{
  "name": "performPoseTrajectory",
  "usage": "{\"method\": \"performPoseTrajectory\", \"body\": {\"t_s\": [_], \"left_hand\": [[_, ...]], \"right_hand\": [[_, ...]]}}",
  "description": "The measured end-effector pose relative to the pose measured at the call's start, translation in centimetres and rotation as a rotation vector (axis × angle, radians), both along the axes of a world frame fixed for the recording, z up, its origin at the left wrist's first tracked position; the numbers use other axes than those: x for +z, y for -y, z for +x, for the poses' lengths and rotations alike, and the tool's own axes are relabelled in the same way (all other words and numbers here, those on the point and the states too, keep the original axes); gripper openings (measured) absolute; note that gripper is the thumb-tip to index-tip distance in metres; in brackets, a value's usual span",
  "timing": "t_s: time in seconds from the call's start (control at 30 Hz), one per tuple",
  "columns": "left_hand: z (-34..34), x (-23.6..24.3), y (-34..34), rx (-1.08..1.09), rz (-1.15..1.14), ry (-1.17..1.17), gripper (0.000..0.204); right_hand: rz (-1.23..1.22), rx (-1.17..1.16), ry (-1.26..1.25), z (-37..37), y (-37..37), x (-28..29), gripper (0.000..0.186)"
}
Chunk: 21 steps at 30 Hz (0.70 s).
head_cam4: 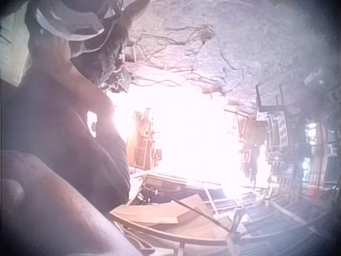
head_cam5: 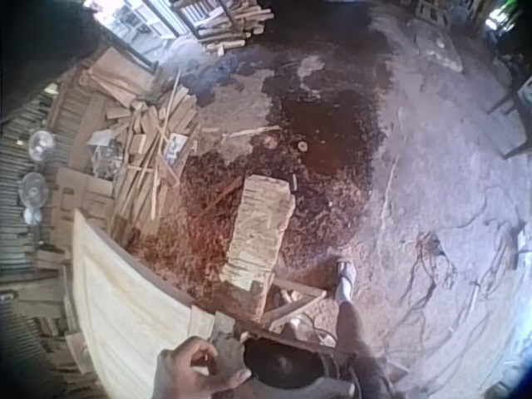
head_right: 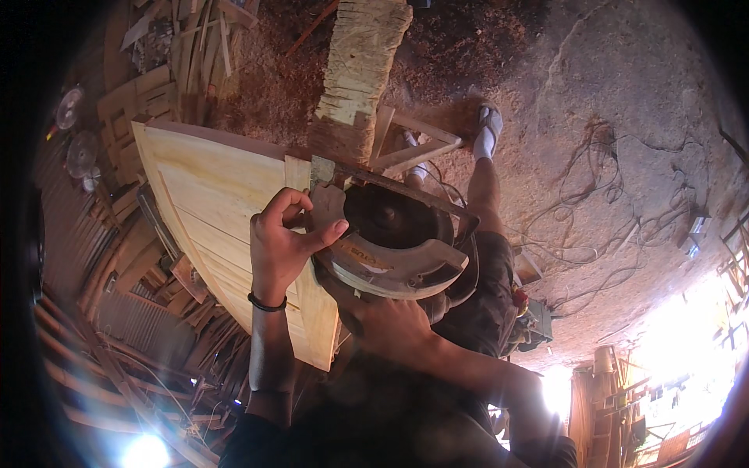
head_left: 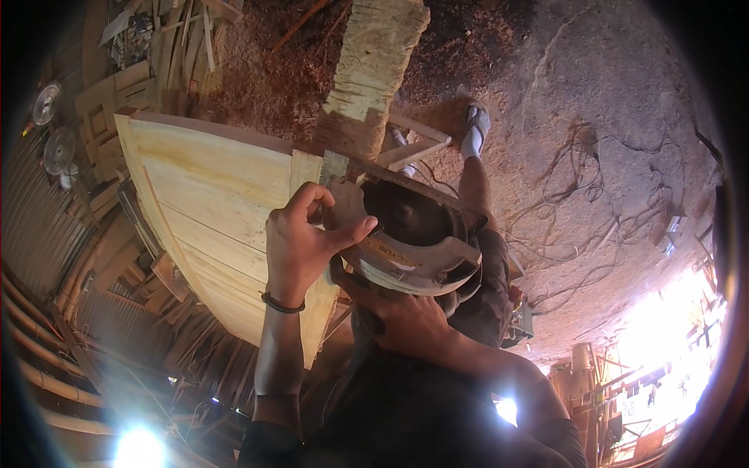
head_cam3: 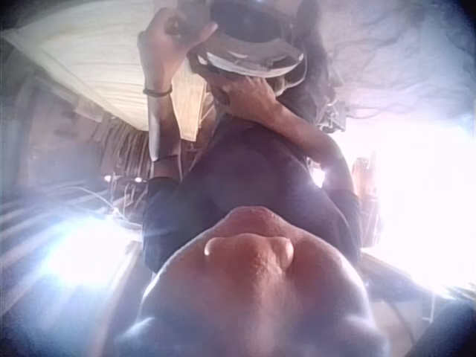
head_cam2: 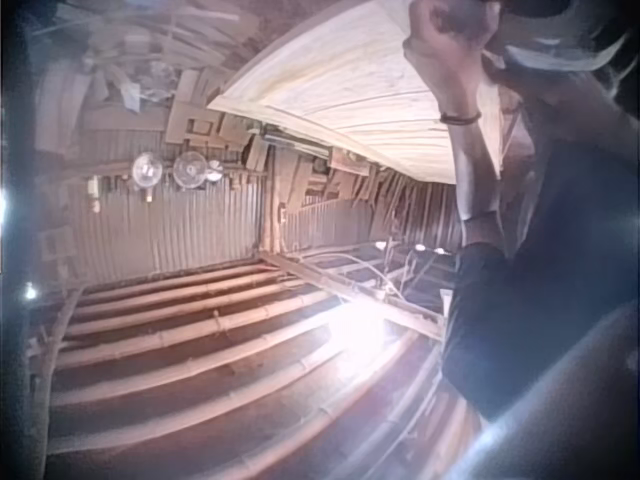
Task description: Cutting a wooden door or panel using a circular saw and a hand saw.
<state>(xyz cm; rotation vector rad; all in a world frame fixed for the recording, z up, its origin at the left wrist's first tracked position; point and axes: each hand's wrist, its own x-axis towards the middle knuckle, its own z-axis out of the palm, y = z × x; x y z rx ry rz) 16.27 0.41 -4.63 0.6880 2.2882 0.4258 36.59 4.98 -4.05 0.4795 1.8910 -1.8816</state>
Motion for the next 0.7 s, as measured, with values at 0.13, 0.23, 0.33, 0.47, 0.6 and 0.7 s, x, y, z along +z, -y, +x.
{"method": "performPoseTrajectory", "body": {"t_s": [0.13,0.23,0.33,0.47,0.6,0.7], "left_hand": [[-0.06,0.08,-0.1,0.005,-0.003,0.011,0.054],[-0.17,0.25,-0.22,0.013,-0.009,0.016,0.054],[-0.23,0.33,-0.22,0.019,-0.011,0.014,0.054],[-0.37,0.34,-0.1,-0.002,-0.018,-0.001,0.053],[-0.35,0.33,-0.15,0.04,0.008,0.027,0.053],[-0.48,0.46,-0.11,0.014,-0.018,0.018,0.052]], "right_hand": [[0.005,-0.001,-0.004,-0.05,0.32,-0.16,0.078],[0.053,-0.055,-0.058,-0.42,-0.03,0.01,0.078],[0.092,-0.089,-0.099,-0.64,-0.14,0.13,0.078],[0.089,-0.088,-0.091,-0.61,0.06,0.09,0.078],[0.065,-0.077,-0.083,-0.87,-0.35,0.25,0.078],[0.075,-0.096,-0.096,-0.96,-0.29,0.19,0.078]]}}
